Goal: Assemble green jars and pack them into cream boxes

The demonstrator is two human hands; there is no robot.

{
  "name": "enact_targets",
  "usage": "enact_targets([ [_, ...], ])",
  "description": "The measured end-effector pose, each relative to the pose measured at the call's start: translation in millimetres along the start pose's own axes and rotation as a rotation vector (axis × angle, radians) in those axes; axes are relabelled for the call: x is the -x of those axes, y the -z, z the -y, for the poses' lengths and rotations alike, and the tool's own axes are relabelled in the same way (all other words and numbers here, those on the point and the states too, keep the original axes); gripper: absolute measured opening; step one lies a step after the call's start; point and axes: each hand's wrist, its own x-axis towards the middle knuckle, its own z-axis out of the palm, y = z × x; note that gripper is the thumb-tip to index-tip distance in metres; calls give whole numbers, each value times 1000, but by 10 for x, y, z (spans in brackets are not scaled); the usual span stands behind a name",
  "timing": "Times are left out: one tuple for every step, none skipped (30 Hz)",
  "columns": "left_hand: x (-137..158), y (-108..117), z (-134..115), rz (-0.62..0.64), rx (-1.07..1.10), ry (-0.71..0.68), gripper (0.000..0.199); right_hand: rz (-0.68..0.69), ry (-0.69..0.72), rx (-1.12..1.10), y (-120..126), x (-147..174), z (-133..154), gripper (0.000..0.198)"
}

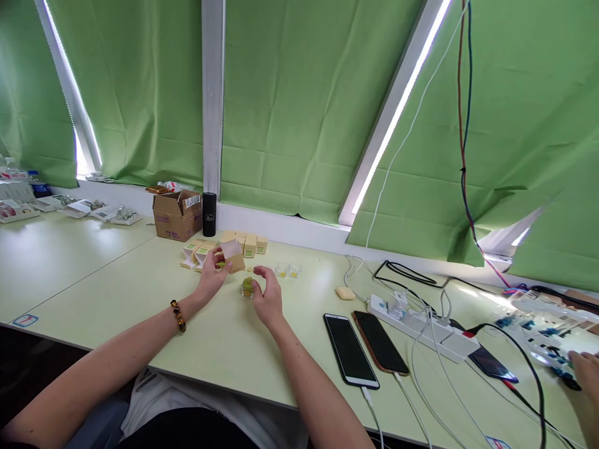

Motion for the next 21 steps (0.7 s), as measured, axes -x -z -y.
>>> enact_targets([
  [-22,11,37,4,-15,12,52,-1,-40,65,6,-9,-46,32],
  [-42,21,72,0,-36,19,51,13,-80,125,9,-13,-91,37],
  [-60,29,104,-5,-58,24,50,36,-115,180,10,-14,-131,41],
  [-73,36,131,-9,-78,29,48,63,-142,228,8,-10,-167,45],
  [-83,40,154,-8,-97,37,47,91,-160,265,4,-4,-196,48],
  [-89,43,173,0,-112,46,46,113,-170,291,-1,4,-218,50],
  [-92,44,187,10,-125,56,46,128,-175,305,-8,12,-234,50],
  [-91,44,198,22,-134,64,45,135,-177,311,-14,20,-243,50],
  [-88,43,205,32,-137,68,45,137,-179,315,-19,26,-247,50],
  [-83,41,209,40,-135,69,44,139,-181,318,-24,30,-249,50],
  [-78,39,210,47,-129,69,44,141,-184,321,-27,33,-248,50],
  [-73,38,210,53,-125,72,44,143,-187,322,-29,34,-248,50],
  [-69,37,209,59,-127,80,44,146,-187,318,-31,33,-248,50],
  [-67,37,208,65,-136,89,44,145,-187,311,-31,33,-250,50],
  [-66,39,207,73,-150,100,44,142,-184,300,-31,31,-254,49],
  [-67,42,208,81,-166,107,44,136,-182,291,-31,30,-261,49],
  [-68,46,210,88,-185,110,44,131,-181,286,-31,29,-269,48],
  [-69,51,213,93,-204,109,45,129,-181,284,-29,26,-278,48],
  [-71,56,217,100,-221,106,45,129,-184,287,-26,22,-286,47],
  [-71,60,223,108,-234,102,46,129,-189,293,-21,16,-293,47],
  [-71,63,228,118,-240,98,47,130,-195,300,-13,7,-295,46],
])
